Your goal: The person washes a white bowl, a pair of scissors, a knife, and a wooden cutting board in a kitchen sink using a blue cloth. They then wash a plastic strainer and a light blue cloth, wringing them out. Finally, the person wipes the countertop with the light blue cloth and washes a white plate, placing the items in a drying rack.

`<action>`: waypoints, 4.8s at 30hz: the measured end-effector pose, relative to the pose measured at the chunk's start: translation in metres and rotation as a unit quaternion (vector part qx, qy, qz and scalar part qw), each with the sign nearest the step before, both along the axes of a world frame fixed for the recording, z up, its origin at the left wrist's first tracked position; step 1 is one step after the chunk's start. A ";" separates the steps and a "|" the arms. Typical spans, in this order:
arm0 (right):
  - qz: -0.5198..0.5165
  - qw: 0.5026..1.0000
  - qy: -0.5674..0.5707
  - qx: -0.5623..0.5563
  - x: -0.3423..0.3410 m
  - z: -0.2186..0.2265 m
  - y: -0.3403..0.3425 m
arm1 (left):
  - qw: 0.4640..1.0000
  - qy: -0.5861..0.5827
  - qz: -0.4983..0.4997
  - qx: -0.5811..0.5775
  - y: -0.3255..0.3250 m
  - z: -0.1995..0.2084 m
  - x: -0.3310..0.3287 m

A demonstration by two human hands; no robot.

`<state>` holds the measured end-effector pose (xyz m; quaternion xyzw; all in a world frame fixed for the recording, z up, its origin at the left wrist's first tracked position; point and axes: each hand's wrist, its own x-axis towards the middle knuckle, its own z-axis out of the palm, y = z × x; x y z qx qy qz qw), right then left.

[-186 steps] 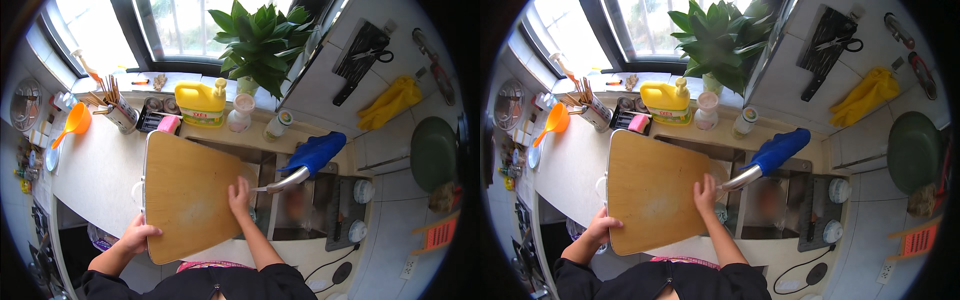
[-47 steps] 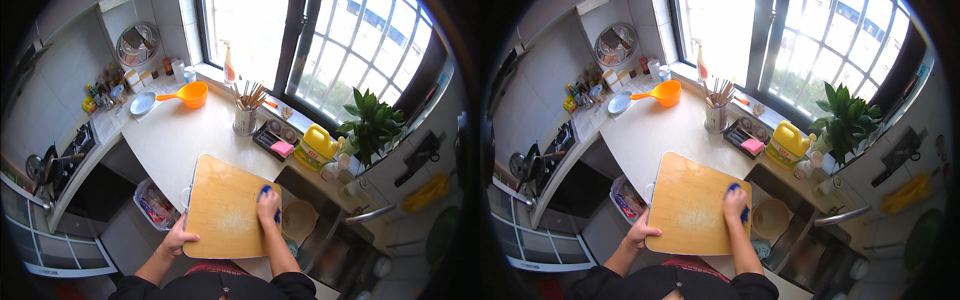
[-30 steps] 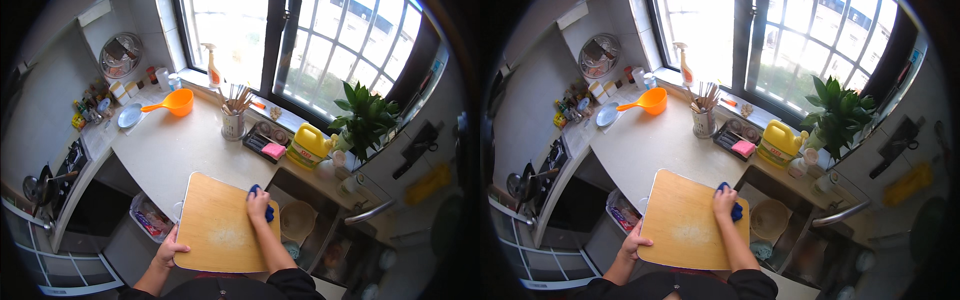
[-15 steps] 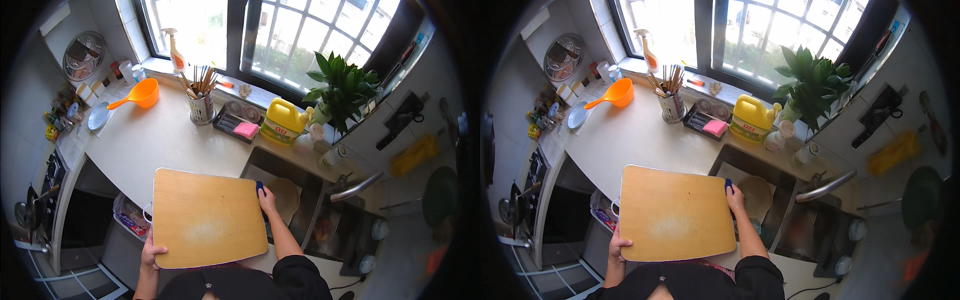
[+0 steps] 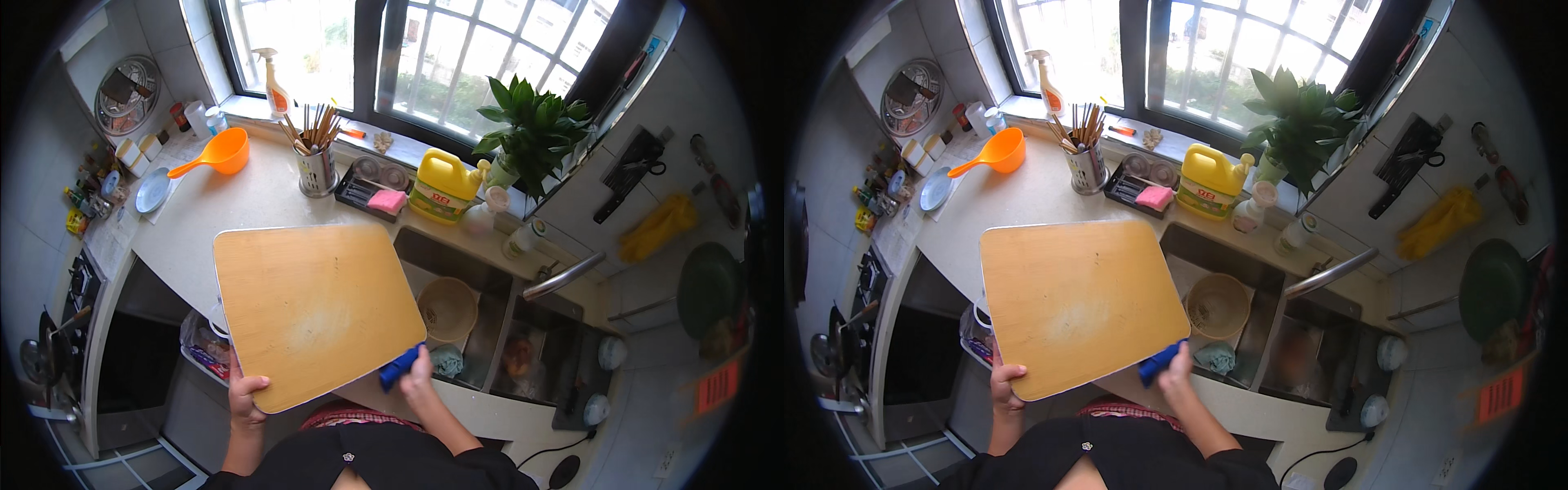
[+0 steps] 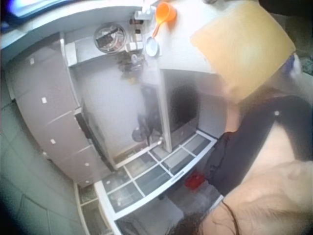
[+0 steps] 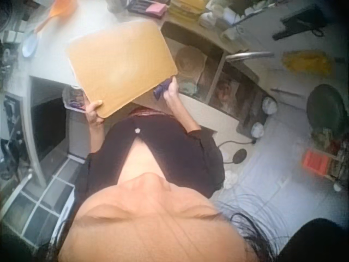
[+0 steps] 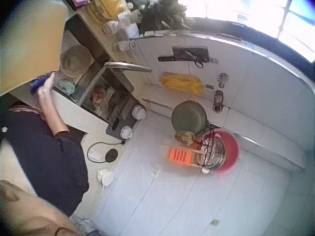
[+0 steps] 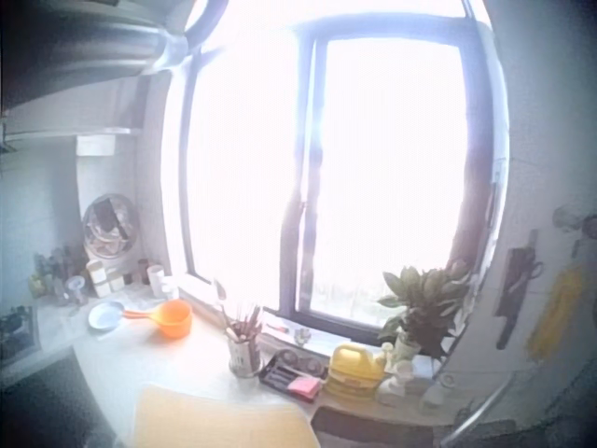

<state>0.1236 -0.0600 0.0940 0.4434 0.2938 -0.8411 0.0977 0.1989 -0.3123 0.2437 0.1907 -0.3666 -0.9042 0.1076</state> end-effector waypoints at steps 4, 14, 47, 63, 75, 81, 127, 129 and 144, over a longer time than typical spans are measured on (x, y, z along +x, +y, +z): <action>0.155 0.980 0.122 0.025 0.023 0.027 -0.070 | 0.999 0.040 0.001 -0.030 0.014 0.009 -0.010; 0.396 0.572 0.585 0.416 0.005 0.145 -0.100 | 0.997 0.053 0.016 -0.044 -0.015 0.031 0.004; 0.130 0.835 0.534 0.028 0.012 0.036 0.134 | 0.585 0.466 -0.213 -0.629 -0.036 0.135 -0.088; -0.016 0.507 0.589 0.629 0.162 0.159 0.216 | 0.769 0.568 -0.148 -0.254 0.027 0.039 -0.122; 0.052 0.428 0.525 0.734 0.220 0.170 0.236 | 0.898 0.423 -0.038 -0.112 0.160 0.011 -0.093; 0.137 0.497 0.441 0.735 0.213 0.091 0.263 | 0.880 0.441 -0.081 -0.158 0.136 -0.057 -0.101; 0.195 0.650 0.288 0.675 0.086 -0.018 0.247 | 0.767 0.435 -0.124 -0.455 0.248 0.060 -0.027; 0.263 0.675 0.220 0.653 0.142 -0.026 0.278 | 0.742 0.435 -0.093 -0.501 0.246 0.063 -0.024; 0.128 0.821 0.245 0.499 0.271 -0.047 0.214 | 0.568 0.569 -0.163 -0.572 0.403 0.220 -0.001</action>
